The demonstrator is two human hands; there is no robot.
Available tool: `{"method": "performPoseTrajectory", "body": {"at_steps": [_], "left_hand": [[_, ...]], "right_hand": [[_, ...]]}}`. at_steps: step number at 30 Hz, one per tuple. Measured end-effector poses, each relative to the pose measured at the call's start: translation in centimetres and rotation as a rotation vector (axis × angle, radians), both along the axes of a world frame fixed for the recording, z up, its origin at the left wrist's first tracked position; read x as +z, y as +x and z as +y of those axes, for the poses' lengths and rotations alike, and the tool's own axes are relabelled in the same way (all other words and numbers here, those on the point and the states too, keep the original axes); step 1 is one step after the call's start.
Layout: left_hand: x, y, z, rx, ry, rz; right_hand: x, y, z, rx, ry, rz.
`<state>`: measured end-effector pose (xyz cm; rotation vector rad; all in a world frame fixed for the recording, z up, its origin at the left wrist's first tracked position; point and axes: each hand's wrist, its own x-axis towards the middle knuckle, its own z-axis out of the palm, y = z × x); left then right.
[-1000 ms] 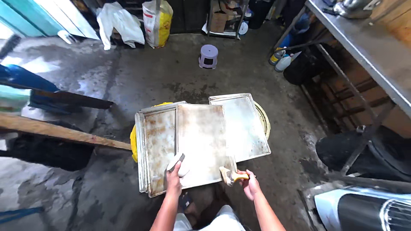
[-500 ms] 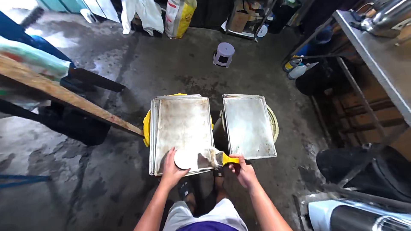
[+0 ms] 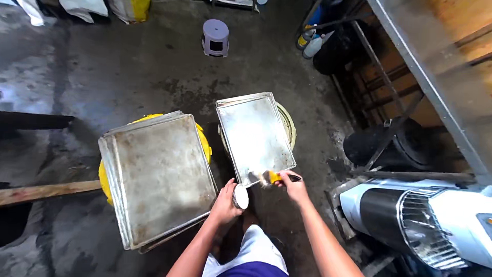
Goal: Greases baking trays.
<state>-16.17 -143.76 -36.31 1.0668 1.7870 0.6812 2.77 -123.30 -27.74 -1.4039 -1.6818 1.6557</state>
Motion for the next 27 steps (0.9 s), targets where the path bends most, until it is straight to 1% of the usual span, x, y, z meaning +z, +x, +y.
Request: {"method": "performPoseTrajectory", "body": {"at_steps": [1,2,3,4,5,6,7,8,9,10,11,12,13,14,15,16,17,18,19,20,21,22,23,24,25,26,27], "left_hand": [[-0.6,0.6,1.0,-0.097,-0.123,0.031],[-1.1,1.4,2.0,-0.207,-0.241,0.07],[-1.8,2.4,2.8,-0.299,-0.335,0.108],[-2.5,3.5,3.4,-0.356,-0.412,0.137],[-3.0,4.3,3.9,-0.38,-0.48,0.151],[-3.3,4.6,4.5,-0.376,-0.537,0.155],[-3.5,4.6,5.2,-0.356,-0.576,0.164],[-3.6,4.9,5.3,-0.346,-0.605,0.167],[-3.5,5.3,5.0,-0.354,-0.632,0.168],[-3.5,5.3,5.0,-0.361,-0.647,0.173],[-3.7,5.0,5.2,-0.363,-0.653,0.176],[-3.7,4.9,5.4,-0.366,-0.657,0.171],[-3.7,5.0,5.5,-0.367,-0.665,0.161],[-3.7,5.0,5.7,-0.365,-0.674,0.151],[-3.7,5.0,5.9,-0.36,-0.685,0.148],[-3.6,5.2,6.1,-0.353,-0.695,0.144],[-3.5,5.3,6.1,-0.346,-0.702,0.14],[-3.3,5.3,6.2,-0.34,-0.706,0.132],[-3.2,5.2,6.3,-0.337,-0.709,0.132],[-3.2,5.0,6.4,-0.336,-0.715,0.133],[-3.3,4.9,6.4,-0.337,-0.723,0.128],[-3.3,4.7,6.4,-0.334,-0.729,0.116],[-3.4,4.7,6.5,-0.325,-0.73,0.096],[-3.3,4.9,6.5,-0.311,-0.73,0.071],[-3.2,4.9,6.4,-0.299,-0.727,0.055],[-3.3,4.8,6.5,-0.285,-0.716,0.046],[-3.5,4.9,6.5,-0.268,-0.707,0.034]], "right_hand": [[-1.5,0.2,1.5,-0.002,0.155,-0.176],[-3.0,-0.1,2.3,0.056,0.248,-0.371],[-4.6,-1.1,2.1,0.172,0.247,-0.543],[-6.3,-2.4,0.7,0.319,0.205,-0.649],[-7.8,-3.8,-1.4,0.462,0.16,-0.655],[-9.0,-5.0,-3.1,0.565,0.144,-0.57],[-10.0,-5.4,-3.6,0.585,0.14,-0.423],[-10.4,-4.6,-2.8,0.556,0.095,-0.317],[-10.3,-2.8,-1.0,0.477,0.062,-0.276],[-10.0,-0.8,2.2,0.384,0.086,-0.293],[-9.8,0.9,5.8,0.303,0.154,-0.363],[-9.6,2.1,8.8,0.257,0.222,-0.487],[-9.4,2.0,10.2,0.258,0.259,-0.622],[-9.1,0.2,9.9,0.317,0.226,-0.748],[-9.1,-2.7,8.0,0.414,0.183,-0.803],[-9.5,-5.7,5.2,0.524,0.167,-0.751],[-10.3,-7.9,2.6,0.62,0.173,-0.619],[-11.2,-9.4,1.6,0.65,0.189,-0.438],[-11.8,-9.9,2.8,0.616,0.175,-0.282],[-11.8,-9.6,5.8,0.533,0.141,-0.203],[-11.2,-8.5,9.7,0.434,0.139,-0.216],[-10.4,-7.5,13.7,0.377,0.172,-0.308],[-9.9,-7.0,16.6,0.377,0.216,-0.439],[-9.6,-7.9,17.3,0.403,0.237,-0.591],[-9.3,-10.2,15.8,0.463,0.207,-0.736],[-9.4,-13.4,12.7,0.532,0.186,-0.799],[-10.1,-16.0,9.5,0.617,0.188,-0.748]]}}
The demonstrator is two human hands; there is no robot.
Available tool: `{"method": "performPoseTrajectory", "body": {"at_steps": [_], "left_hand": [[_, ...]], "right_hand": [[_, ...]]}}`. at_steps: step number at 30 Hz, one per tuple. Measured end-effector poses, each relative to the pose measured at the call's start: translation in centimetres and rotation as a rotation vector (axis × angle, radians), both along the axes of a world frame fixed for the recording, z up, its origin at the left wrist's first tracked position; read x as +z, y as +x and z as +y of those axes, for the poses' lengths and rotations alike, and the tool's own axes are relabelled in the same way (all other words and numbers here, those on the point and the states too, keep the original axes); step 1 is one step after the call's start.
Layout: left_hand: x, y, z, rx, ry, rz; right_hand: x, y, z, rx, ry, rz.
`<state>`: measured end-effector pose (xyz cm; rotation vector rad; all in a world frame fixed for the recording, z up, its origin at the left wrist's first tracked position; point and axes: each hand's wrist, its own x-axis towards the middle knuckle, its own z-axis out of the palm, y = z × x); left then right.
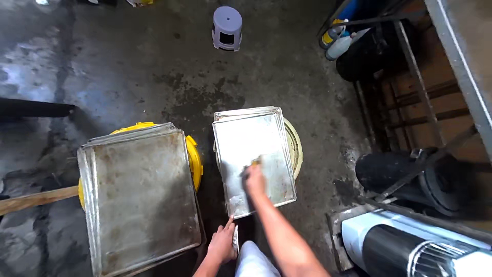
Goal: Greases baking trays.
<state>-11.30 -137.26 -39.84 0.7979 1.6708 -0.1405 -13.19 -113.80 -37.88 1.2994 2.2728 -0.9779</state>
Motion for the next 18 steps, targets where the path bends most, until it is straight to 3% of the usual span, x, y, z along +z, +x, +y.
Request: {"method": "performPoseTrajectory", "body": {"at_steps": [2,4,7,9,11,13,15,17,18], "left_hand": [[-0.4,0.1,-0.1,0.006,-0.004,-0.01],[-0.4,0.1,-0.3,-0.001,-0.007,-0.005],[-0.7,-0.3,-0.3,0.015,0.002,0.012],[-0.7,0.1,-0.4,0.019,-0.008,0.0],[-0.7,-0.1,-0.1,0.007,-0.019,-0.007],[-0.8,-0.1,0.1,-0.003,-0.025,-0.011],[-1.0,0.1,0.0,-0.01,-0.017,-0.003],[-1.2,0.0,0.0,0.01,-0.003,0.011],[-1.1,-0.1,0.0,0.019,-0.003,0.02]], "right_hand": [[-1.4,-1.9,-2.2,0.045,-0.133,0.323],[-1.4,-0.7,3.8,-0.206,-0.263,0.52],[-0.4,1.0,15.3,-0.364,0.041,0.43],[0.4,-2.0,13.9,-0.23,0.178,0.223],[0.5,-7.4,7.9,0.071,0.116,0.078],[-1.0,-10.6,5.3,0.206,-0.074,0.327],[-1.2,-11.1,9.0,-0.037,-0.285,0.558],[-1.3,-9.9,15.9,-0.222,-0.073,0.66],[-1.6,-9.0,18.7,-0.19,0.104,0.597]]}}
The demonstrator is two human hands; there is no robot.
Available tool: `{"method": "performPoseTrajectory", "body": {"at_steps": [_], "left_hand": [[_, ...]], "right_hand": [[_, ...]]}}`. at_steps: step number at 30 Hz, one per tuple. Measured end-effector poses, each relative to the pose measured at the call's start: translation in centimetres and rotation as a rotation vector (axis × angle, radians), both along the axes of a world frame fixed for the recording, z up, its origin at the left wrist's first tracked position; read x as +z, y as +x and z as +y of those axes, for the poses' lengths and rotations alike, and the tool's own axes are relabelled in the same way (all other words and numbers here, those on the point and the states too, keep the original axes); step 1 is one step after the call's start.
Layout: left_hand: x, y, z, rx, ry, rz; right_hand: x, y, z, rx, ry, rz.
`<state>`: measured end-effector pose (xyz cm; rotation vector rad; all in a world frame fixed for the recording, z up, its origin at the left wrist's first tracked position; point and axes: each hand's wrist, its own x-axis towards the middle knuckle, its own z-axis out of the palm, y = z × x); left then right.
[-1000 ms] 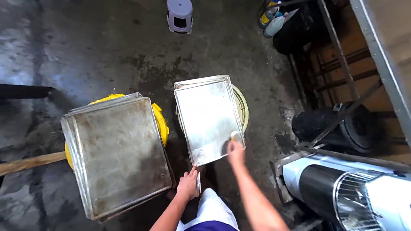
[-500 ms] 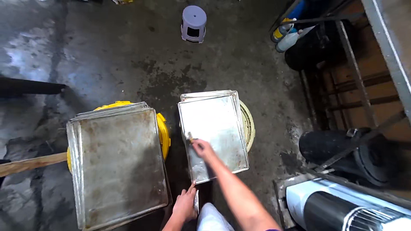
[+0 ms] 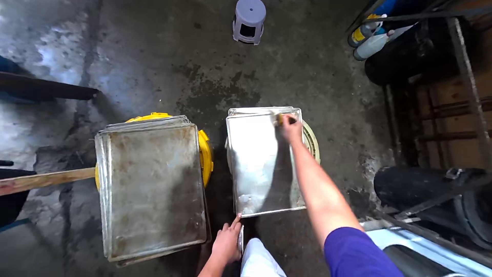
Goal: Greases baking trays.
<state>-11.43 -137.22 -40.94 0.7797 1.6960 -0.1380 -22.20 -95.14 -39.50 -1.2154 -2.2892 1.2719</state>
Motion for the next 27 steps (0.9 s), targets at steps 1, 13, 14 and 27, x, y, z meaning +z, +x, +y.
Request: {"method": "performPoseTrajectory", "body": {"at_steps": [1,13,14,27], "left_hand": [[0.1,-0.2,0.2,0.009,-0.002,0.007],[1.0,-0.1,-0.3,-0.037,-0.006,0.018],[1.1,0.1,-0.4,-0.051,-0.006,0.022],[-0.2,-2.5,-2.0,1.363,0.569,-0.457]], "right_hand": [[0.3,0.5,0.8,0.025,0.129,-0.161],[1.4,18.3,-2.2,-0.42,-0.403,0.054],[1.7,20.6,-2.5,-0.527,-0.527,0.13],[-1.6,33.9,-16.5,-1.05,-0.936,0.29]]}}
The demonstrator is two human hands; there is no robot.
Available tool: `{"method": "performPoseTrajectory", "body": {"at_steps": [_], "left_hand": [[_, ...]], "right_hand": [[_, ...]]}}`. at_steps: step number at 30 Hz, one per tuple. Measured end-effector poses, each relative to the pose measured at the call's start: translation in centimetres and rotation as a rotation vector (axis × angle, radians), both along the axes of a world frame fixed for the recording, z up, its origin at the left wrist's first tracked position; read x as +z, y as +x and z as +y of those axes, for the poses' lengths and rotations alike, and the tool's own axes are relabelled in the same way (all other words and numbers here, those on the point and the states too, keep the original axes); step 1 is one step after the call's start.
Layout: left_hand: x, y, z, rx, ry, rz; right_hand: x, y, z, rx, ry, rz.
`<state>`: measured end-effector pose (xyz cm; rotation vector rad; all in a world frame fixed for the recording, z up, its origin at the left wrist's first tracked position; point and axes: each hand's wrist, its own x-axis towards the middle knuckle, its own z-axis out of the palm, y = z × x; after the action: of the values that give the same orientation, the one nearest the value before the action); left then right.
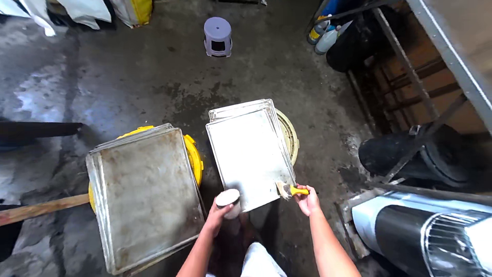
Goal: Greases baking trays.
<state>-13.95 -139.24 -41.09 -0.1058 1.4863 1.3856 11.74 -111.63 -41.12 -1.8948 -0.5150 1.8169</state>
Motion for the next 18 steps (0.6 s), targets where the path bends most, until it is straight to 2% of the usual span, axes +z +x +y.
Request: {"method": "performPoseTrajectory", "body": {"at_steps": [5,10,13,15,18], "left_hand": [[-0.4,-0.4,1.1,0.148,0.014,-0.003],[1.8,0.4,-0.2,0.191,0.057,0.083],[4.5,1.0,-0.9,0.205,0.123,0.091],[6.1,0.8,-2.1,0.179,0.088,0.119],[6.7,-0.3,-4.2,0.198,0.058,0.168]], "right_hand": [[1.6,1.4,-2.8,0.208,0.037,-0.096],[2.3,1.2,-7.0,0.138,0.056,-0.067],[2.0,1.2,-8.5,0.07,0.0,-0.034],[1.8,1.1,-10.0,0.053,-0.032,-0.017],[1.0,0.6,-12.9,0.021,-0.058,0.006]]}}
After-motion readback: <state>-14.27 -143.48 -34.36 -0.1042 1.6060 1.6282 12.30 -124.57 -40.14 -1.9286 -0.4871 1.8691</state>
